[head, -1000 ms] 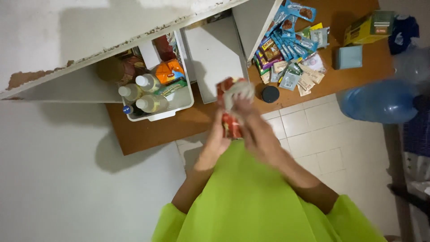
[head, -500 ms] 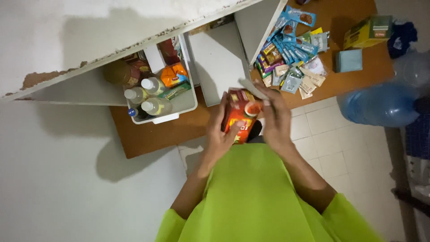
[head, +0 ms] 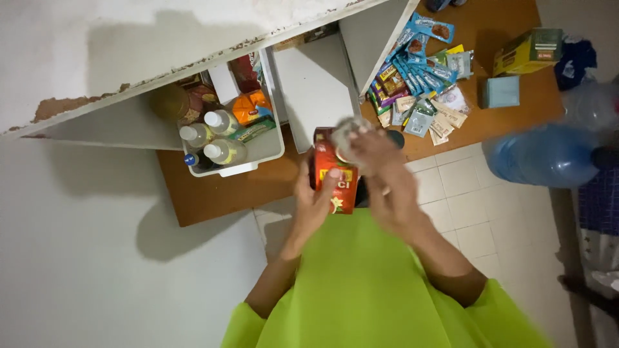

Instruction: Organizing various food and household items on a table and into a white bin.

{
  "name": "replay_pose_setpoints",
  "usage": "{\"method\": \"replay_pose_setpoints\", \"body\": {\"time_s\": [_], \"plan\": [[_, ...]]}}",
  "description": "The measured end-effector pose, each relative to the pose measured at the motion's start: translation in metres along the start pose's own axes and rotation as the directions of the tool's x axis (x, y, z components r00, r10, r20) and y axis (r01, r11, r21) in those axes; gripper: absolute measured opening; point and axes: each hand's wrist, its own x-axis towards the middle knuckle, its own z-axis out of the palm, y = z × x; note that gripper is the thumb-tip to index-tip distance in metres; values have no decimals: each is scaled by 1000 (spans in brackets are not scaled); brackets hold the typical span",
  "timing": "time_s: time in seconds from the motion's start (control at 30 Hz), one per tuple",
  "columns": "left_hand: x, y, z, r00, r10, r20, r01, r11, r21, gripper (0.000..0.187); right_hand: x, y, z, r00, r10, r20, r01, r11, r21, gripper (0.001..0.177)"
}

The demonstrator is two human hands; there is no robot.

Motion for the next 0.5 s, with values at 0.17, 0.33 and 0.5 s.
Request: {"method": "replay_pose_setpoints", "body": {"time_s": [0.17,0.33,0.5], "plan": [[16,5,2,953,-234,-191,218,971,-101,54,-22,-6,23,973,-164,162,180,980,-87,38],[23,15,-2,954,-264,-141,168,863,-476,55,-25,-12,7,919,-119,377,111,993,43,42],[16,-18,-4,932,-363,22,315,777,-544,62,-5,-13,4,949,-96,300,112,993,-39,34]]}}
